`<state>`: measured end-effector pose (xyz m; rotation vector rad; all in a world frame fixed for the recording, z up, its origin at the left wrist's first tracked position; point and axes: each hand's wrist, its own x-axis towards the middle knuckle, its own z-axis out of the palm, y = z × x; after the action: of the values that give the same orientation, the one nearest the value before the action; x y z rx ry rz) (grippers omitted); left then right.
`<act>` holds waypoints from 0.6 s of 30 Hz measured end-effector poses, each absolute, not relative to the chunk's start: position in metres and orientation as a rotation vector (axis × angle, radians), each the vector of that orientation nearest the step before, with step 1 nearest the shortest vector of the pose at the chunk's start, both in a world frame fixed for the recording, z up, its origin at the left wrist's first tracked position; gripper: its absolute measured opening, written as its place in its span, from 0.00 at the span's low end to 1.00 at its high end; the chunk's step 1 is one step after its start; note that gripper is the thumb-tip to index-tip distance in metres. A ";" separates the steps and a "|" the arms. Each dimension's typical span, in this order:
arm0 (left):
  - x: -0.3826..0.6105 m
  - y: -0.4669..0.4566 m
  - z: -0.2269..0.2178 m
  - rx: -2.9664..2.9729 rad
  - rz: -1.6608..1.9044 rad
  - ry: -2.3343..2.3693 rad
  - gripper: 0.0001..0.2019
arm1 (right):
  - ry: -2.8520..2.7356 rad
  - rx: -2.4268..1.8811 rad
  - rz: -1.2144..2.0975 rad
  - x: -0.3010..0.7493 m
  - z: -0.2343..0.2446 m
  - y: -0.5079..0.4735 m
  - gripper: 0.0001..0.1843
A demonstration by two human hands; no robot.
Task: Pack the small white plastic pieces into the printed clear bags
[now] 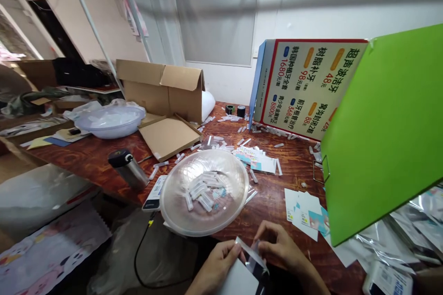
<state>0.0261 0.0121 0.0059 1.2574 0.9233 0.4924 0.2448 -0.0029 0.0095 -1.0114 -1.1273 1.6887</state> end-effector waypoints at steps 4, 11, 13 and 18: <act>0.029 0.018 0.002 1.525 0.510 1.022 0.32 | -1.000 -0.969 1.544 0.255 0.003 -0.004 0.21; 0.031 0.016 0.010 1.716 0.481 1.112 0.26 | -1.006 -0.919 1.706 0.246 -0.015 -0.017 0.18; 0.034 0.016 0.009 1.726 0.483 1.086 0.26 | -1.108 -0.971 1.671 0.240 -0.018 -0.022 0.16; 0.040 0.016 -0.001 1.712 0.460 1.028 0.29 | -1.575 -0.993 1.602 0.251 -0.002 -0.011 0.14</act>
<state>0.0405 0.0160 -0.0015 1.7124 1.0280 0.4596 0.2507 -0.0111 -0.0020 -0.9933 -1.5748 1.6019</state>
